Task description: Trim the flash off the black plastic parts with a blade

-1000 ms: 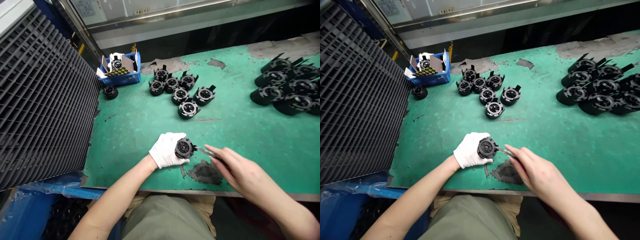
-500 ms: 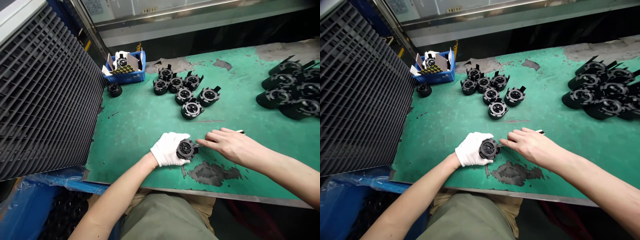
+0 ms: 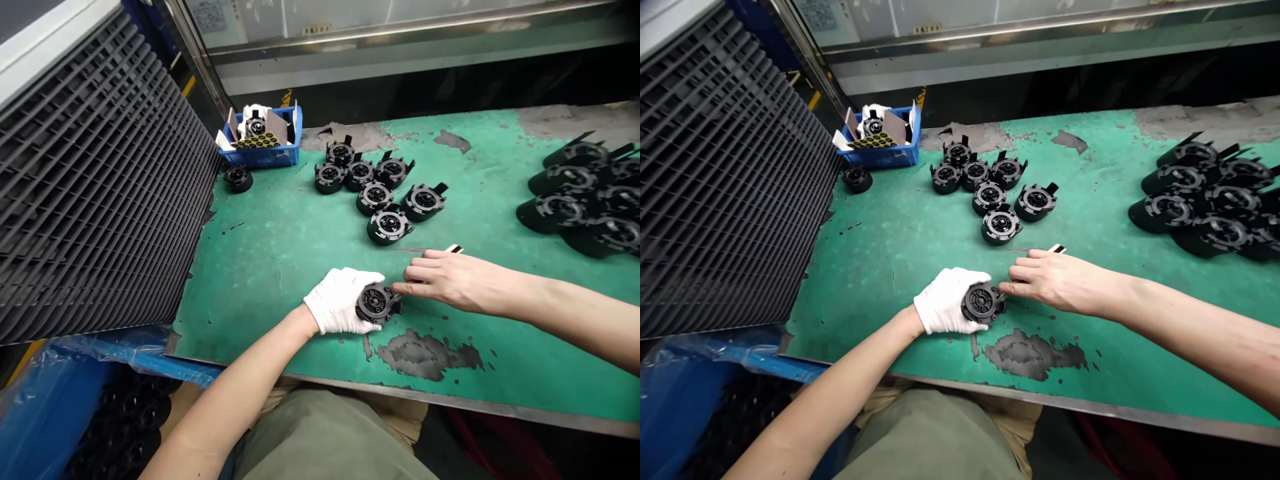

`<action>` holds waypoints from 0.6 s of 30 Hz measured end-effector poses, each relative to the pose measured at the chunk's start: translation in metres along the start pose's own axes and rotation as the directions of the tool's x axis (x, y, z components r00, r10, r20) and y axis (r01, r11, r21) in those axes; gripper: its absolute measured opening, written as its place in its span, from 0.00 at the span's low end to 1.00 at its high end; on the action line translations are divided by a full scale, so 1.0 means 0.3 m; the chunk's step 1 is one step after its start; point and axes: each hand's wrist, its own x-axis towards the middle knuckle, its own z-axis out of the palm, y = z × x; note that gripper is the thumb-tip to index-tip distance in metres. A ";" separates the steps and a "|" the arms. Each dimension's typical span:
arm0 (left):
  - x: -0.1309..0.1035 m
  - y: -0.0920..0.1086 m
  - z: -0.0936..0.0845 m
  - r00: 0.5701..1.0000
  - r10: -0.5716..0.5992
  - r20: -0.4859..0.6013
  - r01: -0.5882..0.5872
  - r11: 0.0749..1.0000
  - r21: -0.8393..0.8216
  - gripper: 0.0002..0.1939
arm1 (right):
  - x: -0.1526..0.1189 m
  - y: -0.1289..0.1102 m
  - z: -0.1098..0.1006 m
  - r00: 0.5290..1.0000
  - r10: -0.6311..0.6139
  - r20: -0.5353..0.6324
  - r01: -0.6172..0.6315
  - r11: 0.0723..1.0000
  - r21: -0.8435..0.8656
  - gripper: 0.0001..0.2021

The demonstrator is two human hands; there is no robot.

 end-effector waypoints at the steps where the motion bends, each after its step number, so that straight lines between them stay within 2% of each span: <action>1: 0.006 -0.003 0.006 1.000 -0.002 -0.009 0.002 1.000 0.001 0.54 | -0.010 0.008 -0.004 0.999 0.035 -0.038 -0.036 0.999 -0.011 0.26; 3: 0.017 -0.012 0.025 0.997 -0.040 -0.060 0.040 0.999 0.005 0.54 | -0.040 0.000 -0.001 0.977 0.138 -0.164 -0.147 0.988 -0.045 0.30; 5: 0.025 -0.025 0.048 0.978 -0.134 -0.162 0.138 0.990 0.011 0.52 | -0.076 -0.047 0.031 0.906 0.258 -0.336 -0.296 0.953 -0.065 0.29; 8: 0.015 -0.039 0.079 0.925 -0.246 -0.290 0.263 0.965 0.019 0.50 | -0.116 -0.179 0.146 0.791 0.332 -0.514 -0.406 0.913 -0.034 0.26; 10: -0.004 -0.041 0.092 0.912 -0.252 -0.324 0.275 0.961 0.026 0.50 | -0.124 -0.276 0.243 0.752 0.354 -0.556 -0.432 0.902 -0.011 0.27; 12: -0.023 -0.042 0.095 0.909 -0.239 -0.341 0.263 0.964 0.027 0.51 | -0.121 -0.349 0.325 0.744 0.378 -0.550 -0.457 0.889 -0.007 0.25; 14: -0.032 -0.046 0.087 0.911 -0.217 -0.351 0.240 0.970 0.025 0.56 | -0.121 -0.385 0.372 0.753 0.392 -0.528 -0.474 0.880 -0.022 0.22; 16: -0.026 -0.053 0.066 0.926 -0.177 -0.333 0.193 0.981 0.015 0.64 | -0.127 -0.393 0.389 0.759 0.403 -0.512 -0.493 0.869 -0.047 0.20; 18: -0.008 -0.062 0.031 0.961 -0.112 -0.253 0.113 0.994 -0.011 0.71 | -0.134 -0.392 0.394 0.757 0.415 -0.505 -0.517 0.853 -0.073 0.20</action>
